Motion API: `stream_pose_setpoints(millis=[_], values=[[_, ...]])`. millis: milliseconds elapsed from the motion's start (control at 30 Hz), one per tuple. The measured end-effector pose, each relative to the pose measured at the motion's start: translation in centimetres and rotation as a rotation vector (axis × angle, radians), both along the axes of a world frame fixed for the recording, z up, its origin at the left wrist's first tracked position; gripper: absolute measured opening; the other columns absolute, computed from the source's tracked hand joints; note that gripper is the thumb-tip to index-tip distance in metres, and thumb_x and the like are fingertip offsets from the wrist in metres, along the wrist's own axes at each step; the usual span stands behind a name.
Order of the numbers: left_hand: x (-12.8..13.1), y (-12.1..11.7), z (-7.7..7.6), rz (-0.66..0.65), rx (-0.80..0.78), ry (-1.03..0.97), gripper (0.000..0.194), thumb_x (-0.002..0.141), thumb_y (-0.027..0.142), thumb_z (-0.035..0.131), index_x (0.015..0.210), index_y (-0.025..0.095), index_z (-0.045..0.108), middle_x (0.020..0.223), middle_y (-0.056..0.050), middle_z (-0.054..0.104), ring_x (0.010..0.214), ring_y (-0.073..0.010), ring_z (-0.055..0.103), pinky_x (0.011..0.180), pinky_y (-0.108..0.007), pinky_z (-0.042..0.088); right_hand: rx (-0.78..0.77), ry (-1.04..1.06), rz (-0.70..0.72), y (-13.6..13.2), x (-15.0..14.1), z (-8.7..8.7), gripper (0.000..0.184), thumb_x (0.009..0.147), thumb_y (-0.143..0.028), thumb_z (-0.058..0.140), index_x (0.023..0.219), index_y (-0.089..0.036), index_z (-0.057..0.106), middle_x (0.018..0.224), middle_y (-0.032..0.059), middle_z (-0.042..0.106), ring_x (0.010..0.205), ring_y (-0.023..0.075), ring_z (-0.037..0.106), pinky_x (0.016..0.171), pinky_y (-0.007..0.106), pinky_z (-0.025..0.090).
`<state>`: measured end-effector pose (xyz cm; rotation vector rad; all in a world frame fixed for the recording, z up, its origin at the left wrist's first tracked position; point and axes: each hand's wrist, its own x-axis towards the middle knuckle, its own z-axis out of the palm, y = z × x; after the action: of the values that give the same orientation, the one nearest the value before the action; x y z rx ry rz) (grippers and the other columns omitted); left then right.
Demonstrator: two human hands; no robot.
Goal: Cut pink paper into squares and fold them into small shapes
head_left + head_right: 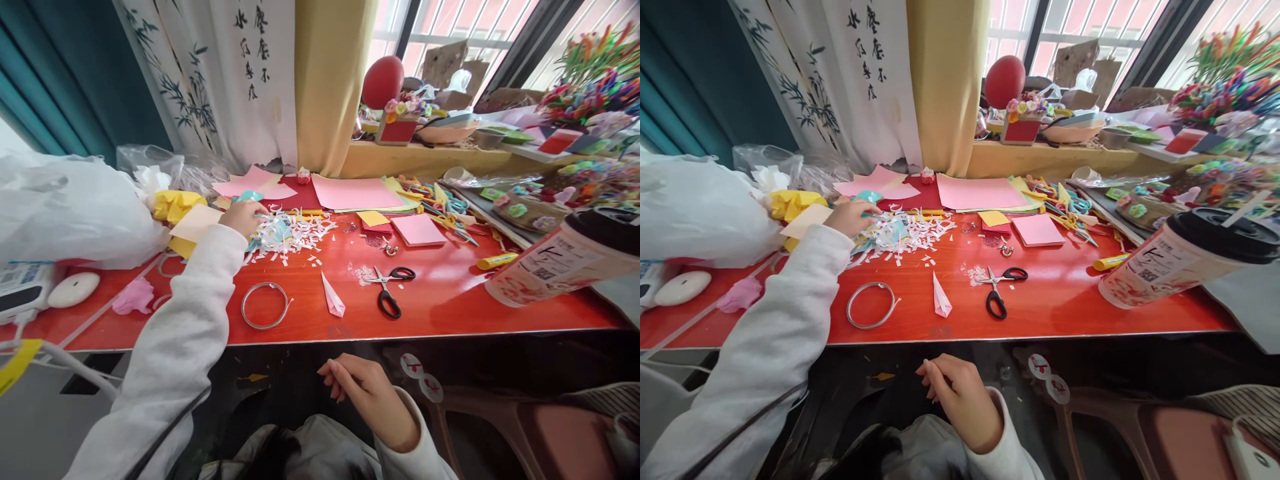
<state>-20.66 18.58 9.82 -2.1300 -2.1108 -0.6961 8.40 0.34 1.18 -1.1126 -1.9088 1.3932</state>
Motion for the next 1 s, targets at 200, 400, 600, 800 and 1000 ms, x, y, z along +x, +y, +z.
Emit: stream_pose_setpoints(millis=[200, 400, 600, 800, 1000], values=[[-0.5, 0.4, -0.4, 0.156, 0.030, 0.039, 0.027, 0.075, 0.021, 0.048, 0.100, 0.018, 0.056, 0.087, -0.007, 0.063, 0.090, -0.0215, 0.053, 0.075, -0.032, 0.039, -0.011, 0.006, -0.017, 0.4, 0.3, -0.7, 0.039, 0.087, -0.038, 0.035, 0.080, -0.012, 0.063, 0.068, 0.0042, 0.058, 0.054, 0.0087, 0.055, 0.050, 0.020, 0.046], [3.4, -6.4, -0.5, 0.121, -0.096, 0.081, 0.024, 0.082, 0.035, 0.041, 0.090, 0.020, 0.059, 0.086, -0.007, 0.063, 0.079, -0.0219, 0.057, 0.065, -0.032, 0.040, -0.055, 0.045, -0.032, 0.5, 0.2, -1.0, 0.029, 0.084, -0.036, 0.042, 0.088, -0.015, 0.062, 0.072, 0.0036, 0.060, 0.056, 0.0091, 0.056, 0.051, 0.020, 0.047], [8.2, -16.7, -6.0, -0.059, -0.025, 0.082, 0.034, 0.075, 0.045, 0.052, 0.093, 0.017, 0.056, 0.076, -0.005, 0.059, 0.075, -0.0192, 0.054, 0.068, -0.032, 0.041, -0.100, 0.094, -0.067, 0.0, 0.0, -1.1, 0.024, 0.082, -0.031, 0.046, 0.094, -0.017, 0.060, 0.068, 0.0012, 0.060, 0.054, 0.0084, 0.055, 0.051, 0.020, 0.047], [10.2, -19.4, -5.6, 0.062, 0.157, -0.358, 0.011, 0.080, 0.026, 0.050, 0.083, 0.018, 0.057, 0.078, -0.002, 0.060, 0.073, -0.0131, 0.057, 0.068, -0.025, 0.045, -0.113, 0.278, -0.137, -0.2, -2.5, 0.4, 0.027, 0.080, -0.034, 0.049, 0.096, -0.016, 0.059, 0.080, 0.0059, 0.063, 0.066, 0.0130, 0.061, 0.054, 0.023, 0.051], [11.8, -20.9, -3.8, -0.185, 0.005, -0.661, 0.010, 0.078, 0.023, 0.052, 0.086, 0.021, 0.060, 0.082, 0.000, 0.065, 0.075, -0.0115, 0.061, 0.067, -0.021, 0.050, 0.092, 0.412, -0.270, 0.7, -4.7, 2.9, 0.021, 0.080, -0.028, 0.051, 0.096, -0.018, 0.059, 0.095, 0.0067, 0.063, 0.090, 0.0166, 0.059, 0.082, 0.030, 0.047]])
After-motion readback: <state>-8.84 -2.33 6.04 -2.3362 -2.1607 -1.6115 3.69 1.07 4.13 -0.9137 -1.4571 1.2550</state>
